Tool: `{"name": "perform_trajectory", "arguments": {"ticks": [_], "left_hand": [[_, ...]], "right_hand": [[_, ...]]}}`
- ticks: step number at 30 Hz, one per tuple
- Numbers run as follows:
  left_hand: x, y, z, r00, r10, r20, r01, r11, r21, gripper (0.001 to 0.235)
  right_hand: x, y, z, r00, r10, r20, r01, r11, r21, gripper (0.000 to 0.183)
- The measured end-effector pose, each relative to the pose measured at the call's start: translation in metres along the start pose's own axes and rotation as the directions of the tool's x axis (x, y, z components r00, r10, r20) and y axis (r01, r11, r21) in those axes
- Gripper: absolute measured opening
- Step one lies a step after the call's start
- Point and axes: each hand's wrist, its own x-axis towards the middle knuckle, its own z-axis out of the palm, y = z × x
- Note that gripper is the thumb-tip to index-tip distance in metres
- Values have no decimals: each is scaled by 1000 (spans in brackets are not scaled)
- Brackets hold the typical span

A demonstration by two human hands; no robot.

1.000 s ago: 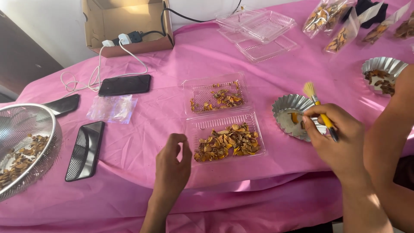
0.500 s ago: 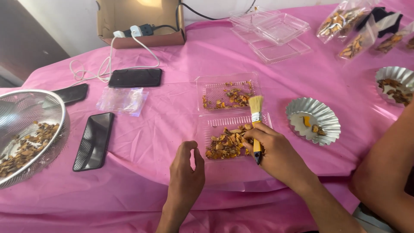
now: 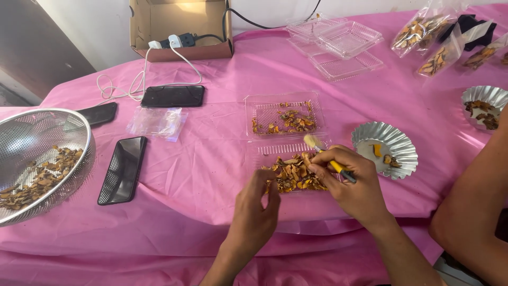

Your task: The person uses a brush to sweep dried orange peels from a clear plastic container into a metal bowl. They also use their hands to gather and move the peels within the container.

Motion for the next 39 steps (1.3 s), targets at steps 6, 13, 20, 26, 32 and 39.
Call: {"name": "perform_trajectory", "arguments": {"ticks": [6,13,20,26,32,39], "left_hand": [[15,14,27,989,140,50,-136,988,-71,5],[20,23,28,995,26,99,-11,990,-141,7],[21,17,30,993,-82,90,99,972,-211,16],[25,9,28,991,-122,54,126,989,-76,15],[25,11,32,994,-111,15,112,992,-63,21],[26,9,38,989,-146,5,146,987,-64,20]], "right_hand": [[-7,-7,-2,975,221,23,-218,930,295,7],[-9,-3,-2,979,202,36,-203,931,304,5],[-11,-4,-13,983,131,126,-153,971,185,15],[-25,-5,-33,981,-44,-187,79,980,184,22],[-53,-9,-26,994,-7,-109,42,946,320,21],[-56,-16,-20,962,-54,-268,138,943,302,21]]}}
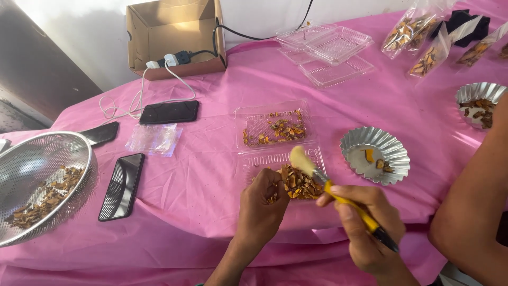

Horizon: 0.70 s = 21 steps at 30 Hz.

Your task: The person uses a brush to sweep dried orange peels from a clear plastic container into a metal bowl. They also use their hands to gather and move the peels within the container.

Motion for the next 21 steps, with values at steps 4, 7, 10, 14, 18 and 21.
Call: {"name": "perform_trajectory", "arguments": {"ticks": [4,7,10,14,18,21], "left_hand": [[-1,2,0,998,55,-18,-55,998,-28,22],[-2,-1,-2,1000,10,12,-10,1000,-15,21],[-3,4,-1,1000,-5,7,5,1000,-15,21],[-3,5,-5,999,39,-12,-40,997,-68,19],[-7,7,-8,996,63,63,-60,997,-40,22],[-11,7,-4,973,180,141,-171,982,-78,14]], "right_hand": [[-1,3,-8,963,148,227,-130,987,-90,26],[-3,0,-7,982,132,134,-124,990,-67,30],[-1,-3,-3,996,76,48,-74,996,-41,28],[-1,-5,-7,985,114,132,-117,993,20,29],[9,-6,-2,989,149,-16,-149,989,-18,26],[26,-11,8,970,242,-31,-244,965,-96,23]]}}
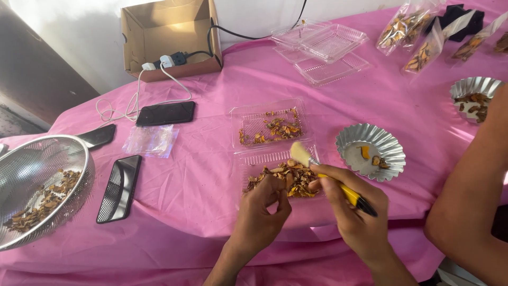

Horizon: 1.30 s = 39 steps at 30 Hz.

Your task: The person uses a brush to sweep dried orange peels from a clear plastic container into a metal bowl. They also use their hands to gather and move the peels within the container.

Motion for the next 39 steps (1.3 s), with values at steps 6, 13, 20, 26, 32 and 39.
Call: {"name": "perform_trajectory", "arguments": {"ticks": [6,13,20,26,32,39], "left_hand": [[-5,21,-9,981,79,178,-107,982,156,21],[-4,8,-7,992,94,86,-103,989,110,11],[-5,-2,-8,998,-30,53,42,968,-247,21],[-3,-3,-7,989,-83,124,119,939,-323,22],[-5,-11,-3,982,-126,143,184,817,-546,20],[-6,-12,-3,980,-147,137,200,790,-580,19]], "right_hand": [[3,13,2,983,110,149,-115,993,30,16],[-2,18,-3,974,-38,225,37,999,11,11],[-3,31,-6,921,-267,284,250,963,95,16],[-4,38,-5,923,-265,280,244,964,108,15],[-3,43,1,919,-297,261,287,955,77,10],[-5,50,9,916,-302,263,286,953,98,15]]}}
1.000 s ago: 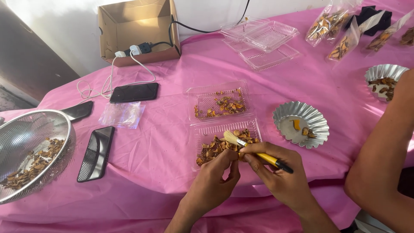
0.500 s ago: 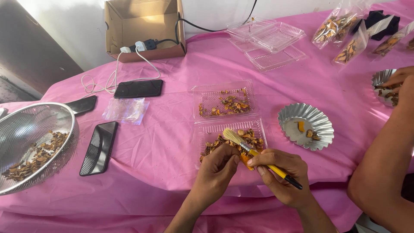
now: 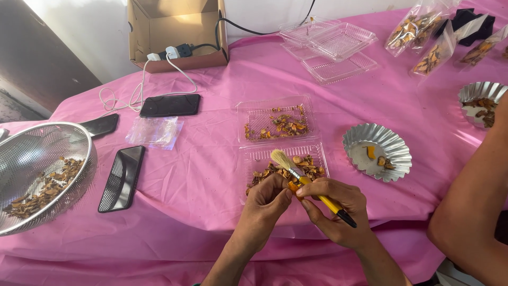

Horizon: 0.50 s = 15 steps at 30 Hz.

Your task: The person uses a brush to sweep dried orange peels from a clear plastic container into a metal bowl. They also use their hands to gather and move the peels within the container.

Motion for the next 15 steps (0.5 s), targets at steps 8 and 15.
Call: {"name": "perform_trajectory", "arguments": {"ticks": [8,15], "left_hand": [[3,0,7,988,64,-137,-48,992,117,19],[6,11,6,968,143,-208,-74,949,307,33]], "right_hand": [[-8,-19,-5,983,149,-111,-161,981,-109,26],[-25,-25,-23,1000,19,22,-16,993,-113,35]]}}
